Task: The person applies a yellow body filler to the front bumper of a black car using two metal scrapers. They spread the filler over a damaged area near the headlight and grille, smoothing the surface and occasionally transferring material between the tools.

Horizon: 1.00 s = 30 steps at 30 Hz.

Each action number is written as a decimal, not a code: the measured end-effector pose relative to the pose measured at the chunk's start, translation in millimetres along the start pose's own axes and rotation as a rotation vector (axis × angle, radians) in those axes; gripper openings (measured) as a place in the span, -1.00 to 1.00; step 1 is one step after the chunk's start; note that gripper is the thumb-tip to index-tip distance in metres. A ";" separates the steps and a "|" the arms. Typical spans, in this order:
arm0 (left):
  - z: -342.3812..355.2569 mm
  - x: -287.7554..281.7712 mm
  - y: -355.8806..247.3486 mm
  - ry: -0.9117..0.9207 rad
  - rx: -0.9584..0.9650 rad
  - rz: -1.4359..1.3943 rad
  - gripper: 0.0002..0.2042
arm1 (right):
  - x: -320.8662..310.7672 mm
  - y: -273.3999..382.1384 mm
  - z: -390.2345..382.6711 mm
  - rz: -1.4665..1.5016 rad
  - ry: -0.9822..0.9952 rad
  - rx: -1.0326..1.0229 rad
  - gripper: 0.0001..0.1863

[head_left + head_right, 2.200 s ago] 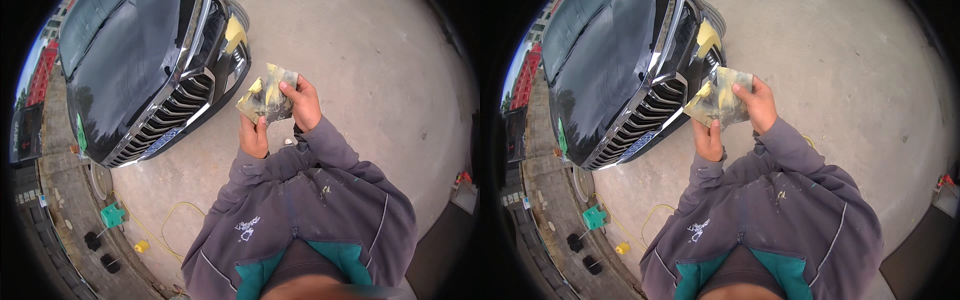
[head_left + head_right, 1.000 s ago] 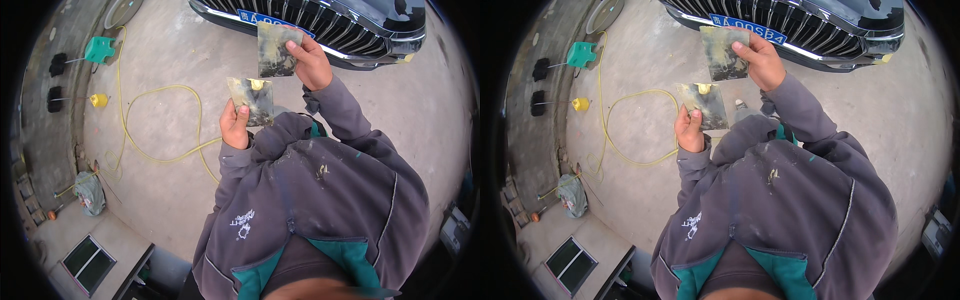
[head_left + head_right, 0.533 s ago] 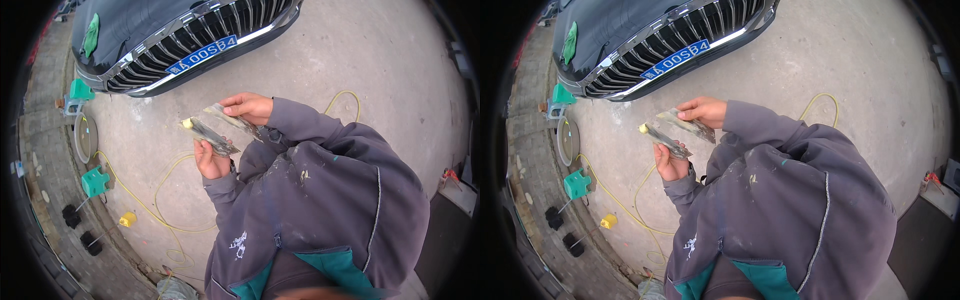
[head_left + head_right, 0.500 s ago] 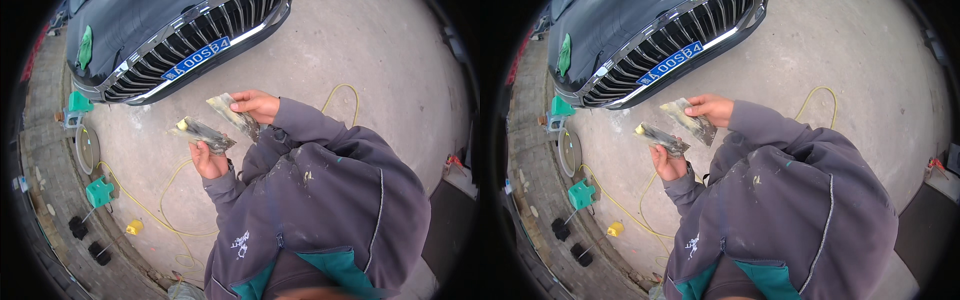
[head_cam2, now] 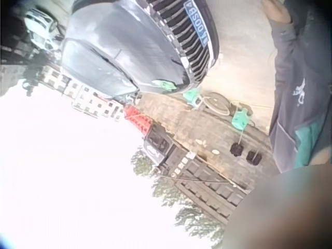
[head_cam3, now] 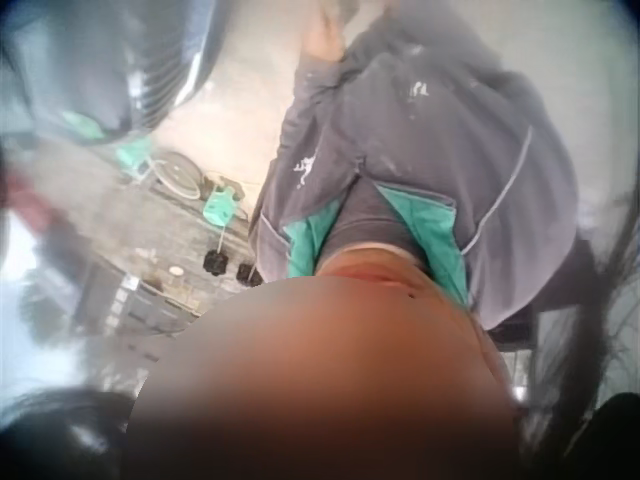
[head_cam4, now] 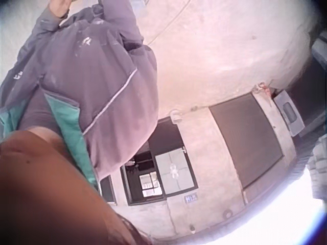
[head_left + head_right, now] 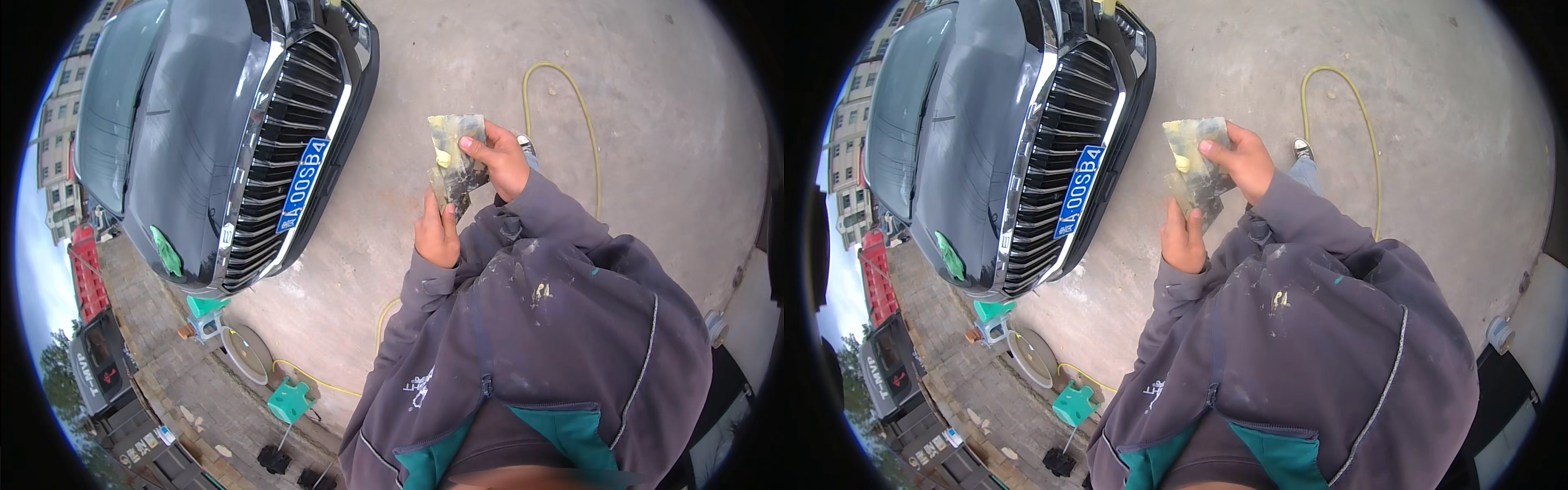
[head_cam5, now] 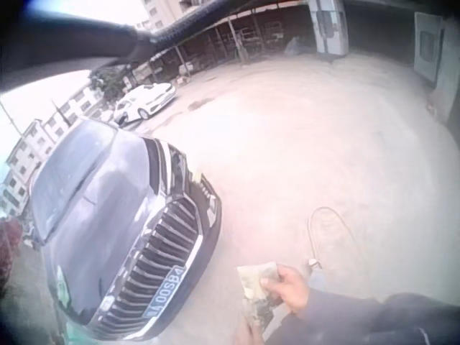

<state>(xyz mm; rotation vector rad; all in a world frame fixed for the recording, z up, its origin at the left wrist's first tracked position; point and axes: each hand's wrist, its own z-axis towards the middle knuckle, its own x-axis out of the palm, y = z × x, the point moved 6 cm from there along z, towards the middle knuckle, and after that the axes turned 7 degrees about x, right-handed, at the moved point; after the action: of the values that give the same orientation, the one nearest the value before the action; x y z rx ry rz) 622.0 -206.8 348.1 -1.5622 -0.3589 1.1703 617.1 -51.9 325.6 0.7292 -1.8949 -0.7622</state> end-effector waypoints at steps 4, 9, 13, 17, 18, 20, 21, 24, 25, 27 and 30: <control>80.5 52.5 6.9 0.144 -0.038 -0.025 -0.68 | -93.6 81.7 38.0 0.047 -0.059 -0.236 -0.70; 187.1 130.5 -18.5 0.050 -0.108 -0.875 -0.68 | -165.4 193.0 64.1 0.015 -0.007 -0.327 -0.66; 263.8 175.9 -47.3 0.000 -0.124 -0.899 -0.68 | -193.3 227.5 94.8 -0.198 0.116 -0.296 -0.65; 313.3 200.5 -37.4 -0.045 -0.154 -0.873 -0.68 | -232.0 235.5 147.1 -0.429 0.146 -0.182 -0.71; 329.0 204.2 -33.6 -0.080 -0.170 -0.892 -0.68 | -243.9 234.5 161.7 -0.432 0.163 -0.097 -0.72; 363.8 210.5 -25.2 -0.152 -0.198 -0.930 -0.68 | -268.1 257.2 198.2 -0.563 -0.034 -0.191 -0.72; 384.2 212.4 -21.1 -0.205 -0.189 -0.939 -0.67 | -275.9 271.5 216.4 -0.628 -0.133 -0.242 -0.72; 456.4 215.7 -11.1 -0.336 -0.132 -0.953 -0.65 | -257.6 332.9 254.9 -1.054 -0.213 -0.572 -0.60; 484.9 216.5 -11.4 -0.355 -0.095 -0.957 -0.64 | -253.7 342.7 270.5 -1.160 -0.182 -0.640 -0.47; 534.4 225.2 -12.3 -0.344 -0.088 -1.037 -0.59 | -246.6 364.8 300.3 -1.242 -0.169 -0.773 -0.44; 599.9 237.8 -20.0 -0.283 -0.070 -1.135 -0.51 | -249.8 395.0 335.2 -1.249 -0.219 -0.840 -0.42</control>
<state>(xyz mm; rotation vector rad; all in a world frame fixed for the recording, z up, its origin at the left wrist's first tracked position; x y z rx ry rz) 250.0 318.8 301.3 -0.9441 -1.2768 0.4532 343.0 452.0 366.7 1.2410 -0.8937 -2.2737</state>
